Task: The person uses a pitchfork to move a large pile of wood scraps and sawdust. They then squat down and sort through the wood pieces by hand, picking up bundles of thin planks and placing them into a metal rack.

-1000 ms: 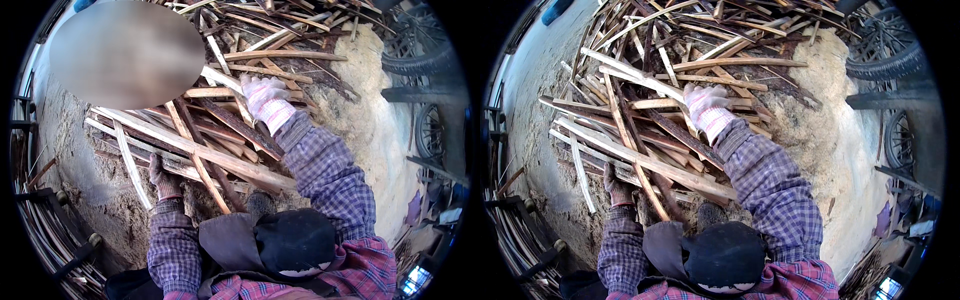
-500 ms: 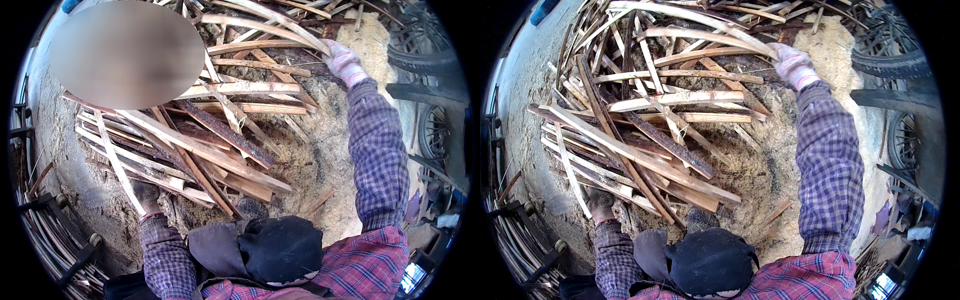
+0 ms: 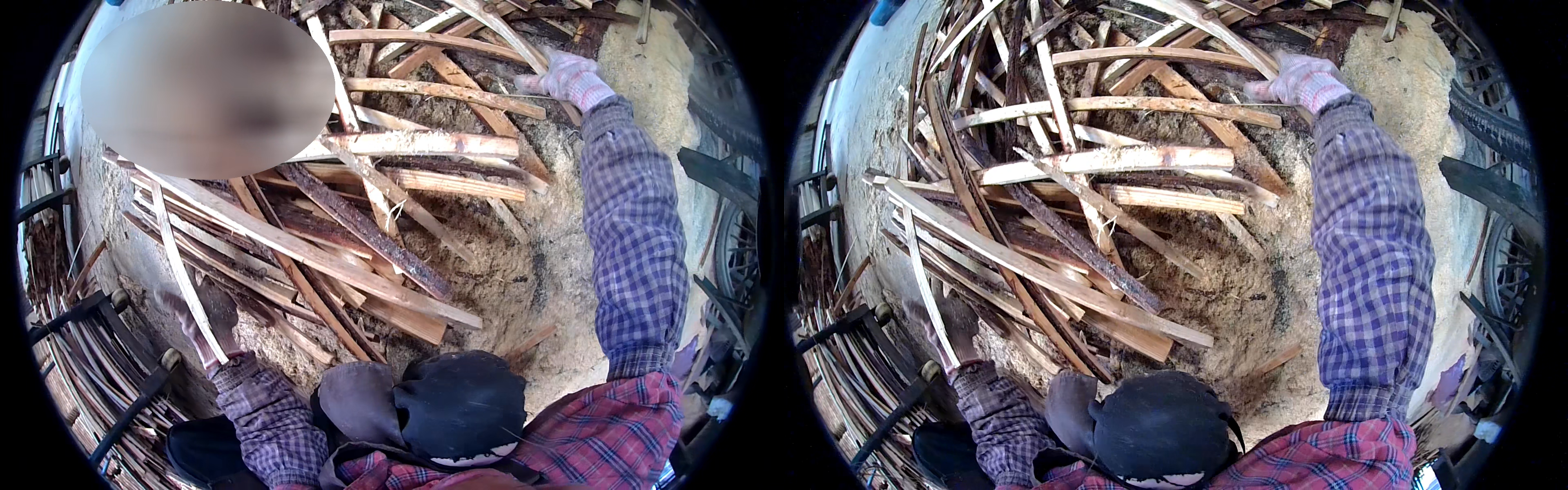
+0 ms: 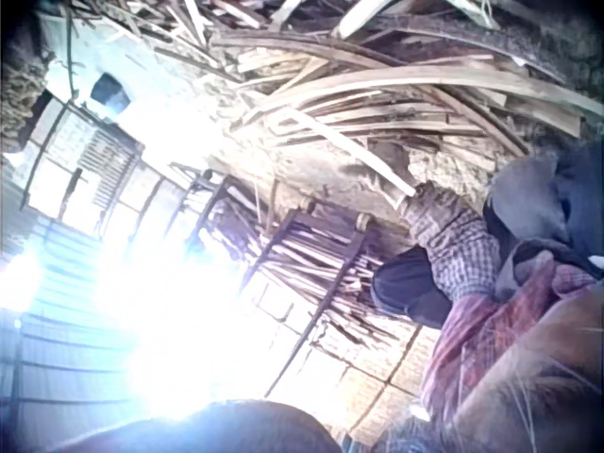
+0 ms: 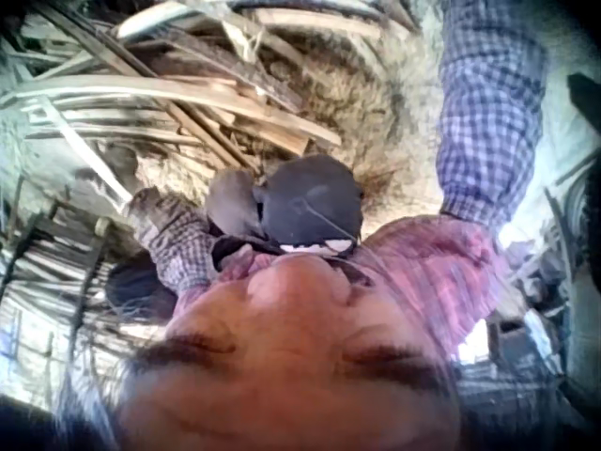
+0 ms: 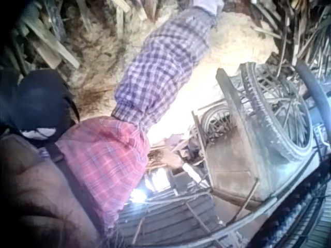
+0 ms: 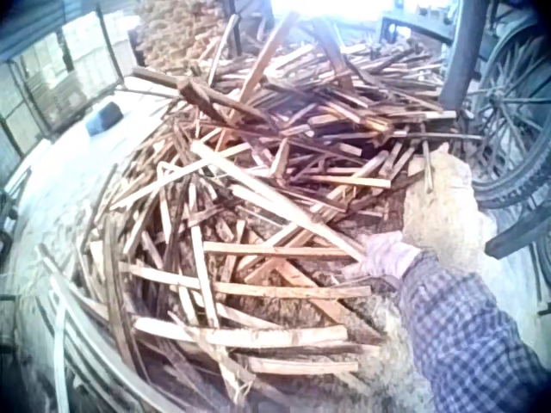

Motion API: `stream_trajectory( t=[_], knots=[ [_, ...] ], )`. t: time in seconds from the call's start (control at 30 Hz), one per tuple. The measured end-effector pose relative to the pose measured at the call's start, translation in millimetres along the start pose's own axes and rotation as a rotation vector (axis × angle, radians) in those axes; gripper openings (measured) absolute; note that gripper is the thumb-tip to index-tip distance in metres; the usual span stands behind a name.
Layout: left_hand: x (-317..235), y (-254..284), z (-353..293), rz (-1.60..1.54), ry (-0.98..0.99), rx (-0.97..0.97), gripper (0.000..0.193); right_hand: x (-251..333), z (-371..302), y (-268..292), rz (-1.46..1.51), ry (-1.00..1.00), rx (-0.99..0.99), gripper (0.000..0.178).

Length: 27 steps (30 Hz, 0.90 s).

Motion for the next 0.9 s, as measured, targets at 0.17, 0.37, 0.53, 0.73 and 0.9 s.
stream_trajectory(
  t=[0.17, 0.37, 0.53, 0.73, 0.9],
  knots=[
    [3, -79, -26, 0.358, 0.005, 0.207, 0.068, -11, -28, -22, 0.001, -0.136, 0.095, 0.091],
    [87, -10, 31, -0.048, -0.078, 0.092, 0.079, 24, -95, -33, 0.158, -0.138, 0.194, 0.054],
    [78, -23, 20, -0.131, -0.080, 0.189, 0.066, 13, -120, -26, 0.249, -0.226, 0.077, 0.060],
    [114, -10, 32, -0.373, 0.173, 0.176, 0.033, 22, -136, -46, 0.242, -0.137, 0.128, 0.065],
    [125, -32, 30, -0.480, 0.244, 0.371, 0.039, 13, -146, -57, 0.395, -0.271, 0.219, 0.062]
  ],
)
Point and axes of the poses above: each hand's wrist, its own z-axis towards the middle knuckle, its own y-axis out of the back of the hand, x = y × z, the point moved 10 cm from there along z, towards the middle knuckle, and after that the axes turned 6 degrees about -y, right-handed, at the moved point
